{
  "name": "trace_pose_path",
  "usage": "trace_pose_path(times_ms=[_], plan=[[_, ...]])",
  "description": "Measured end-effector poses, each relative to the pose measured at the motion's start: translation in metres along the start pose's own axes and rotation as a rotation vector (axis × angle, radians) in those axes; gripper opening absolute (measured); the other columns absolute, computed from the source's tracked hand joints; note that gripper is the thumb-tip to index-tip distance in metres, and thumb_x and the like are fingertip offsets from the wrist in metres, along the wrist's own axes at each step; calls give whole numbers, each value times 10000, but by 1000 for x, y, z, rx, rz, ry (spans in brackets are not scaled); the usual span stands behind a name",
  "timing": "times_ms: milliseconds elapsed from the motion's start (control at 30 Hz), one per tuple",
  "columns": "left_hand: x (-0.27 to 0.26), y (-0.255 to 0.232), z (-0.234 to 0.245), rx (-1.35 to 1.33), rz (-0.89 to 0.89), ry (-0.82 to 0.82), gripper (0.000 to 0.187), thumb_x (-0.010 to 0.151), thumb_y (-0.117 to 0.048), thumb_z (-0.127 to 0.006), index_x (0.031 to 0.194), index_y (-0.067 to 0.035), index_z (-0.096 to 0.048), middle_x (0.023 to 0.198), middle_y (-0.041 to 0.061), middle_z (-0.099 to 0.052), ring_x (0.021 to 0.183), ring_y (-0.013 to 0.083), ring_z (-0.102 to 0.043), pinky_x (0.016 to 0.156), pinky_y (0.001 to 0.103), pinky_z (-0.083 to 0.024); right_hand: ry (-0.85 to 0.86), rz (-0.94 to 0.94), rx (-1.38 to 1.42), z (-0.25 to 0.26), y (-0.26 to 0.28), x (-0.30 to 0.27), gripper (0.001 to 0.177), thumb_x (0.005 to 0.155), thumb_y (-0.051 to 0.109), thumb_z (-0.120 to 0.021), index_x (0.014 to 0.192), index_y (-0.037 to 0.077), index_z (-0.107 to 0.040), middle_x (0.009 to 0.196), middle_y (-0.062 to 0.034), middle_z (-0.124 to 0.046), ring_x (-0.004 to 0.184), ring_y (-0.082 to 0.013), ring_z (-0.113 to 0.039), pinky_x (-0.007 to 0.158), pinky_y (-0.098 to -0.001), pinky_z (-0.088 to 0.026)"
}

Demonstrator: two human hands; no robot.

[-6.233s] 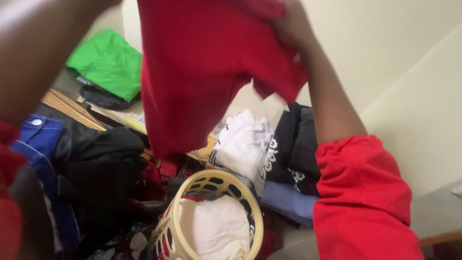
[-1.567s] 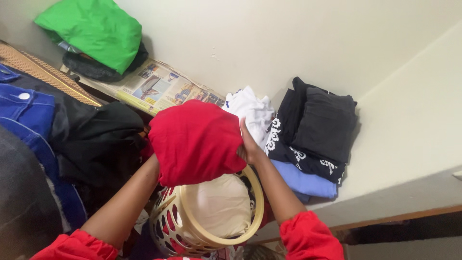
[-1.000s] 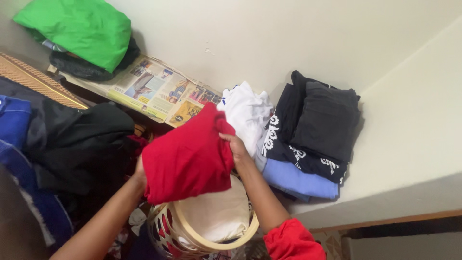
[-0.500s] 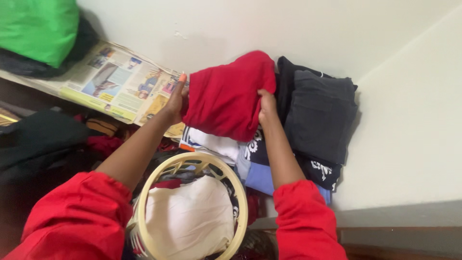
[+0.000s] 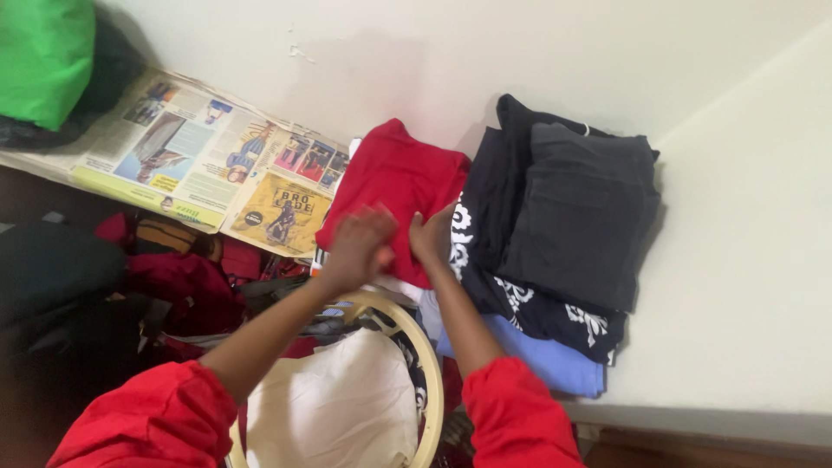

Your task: The person folds various garments from a laundry basket and places them on a nearby surface. Items include striped shirts, a white shirt with blue stripes, a patterned shirt, a white shirt with orange trim, a red shirt, a blue shirt, and a plaid shirt. The person handles each item by hand, folding it and stacking it on the surface.

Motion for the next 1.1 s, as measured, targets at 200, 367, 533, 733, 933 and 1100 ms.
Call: trace_pose_path(times_ms=[200,367,533,733,933,1100], plan=[[-3,-57,-19,186,-92,503,903,850,-781,-508,1580,-272,-359,1661,103,-247,1530,505,-47,1201,699,-46,126,384,-258,-10,59,1,950,951,483,-674,1635,109,-131,1711,-321,-23,1569,-523,-77,1255,-596,-185],[4,-62,-44,341,-124,549,1001,743,-840,-598,1555,-328,-317,1690,53,-128,1487,556,-19,1122,791,-84,350,-210,-365,-51,26,54,1170,864,859,-491,1645,161,31,1682,-273,144,1555,-483,95,1221,-671,-77],[4,-53,-52,419,-145,573,1056,669,-811,-720,1561,-383,-353,1690,81,-125,1497,586,-41,1121,803,-139,241,-291,-181,-55,14,52,1263,734,934,-465,1647,226,44,1678,-260,132,1560,-464,2,1202,-648,-228],[11,-50,-62,500,-140,553,1080,674,-775,-750,1581,-397,-300,1694,89,-84,1484,606,-37,1096,811,-171,307,-195,-323,-52,39,55,1199,680,903,-582,1638,382,-83,1716,-203,133,1512,-552,57,1152,-740,-161],[11,-53,-62,537,-114,562,1117,679,-783,-743,1598,-386,-248,1691,97,-82,1474,614,-37,1089,812,-167,294,110,-390,-63,41,64,1114,689,891,-623,1618,396,-257,1720,-155,70,1534,-514,140,1103,-823,59],[9,-53,-61,486,-86,569,1119,680,-821,-715,1603,-398,-244,1699,92,-75,1489,612,-35,1111,816,-154,349,70,-408,-77,27,66,1075,704,881,-606,1614,428,-256,1740,-126,66,1550,-494,157,1127,-817,64]])
Point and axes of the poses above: each hand's wrist, its own x-axis towards the middle knuckle, its own z-axis out of the back of the hand, y = z × x, the point moved 3 cm from there along x, towards the middle knuckle
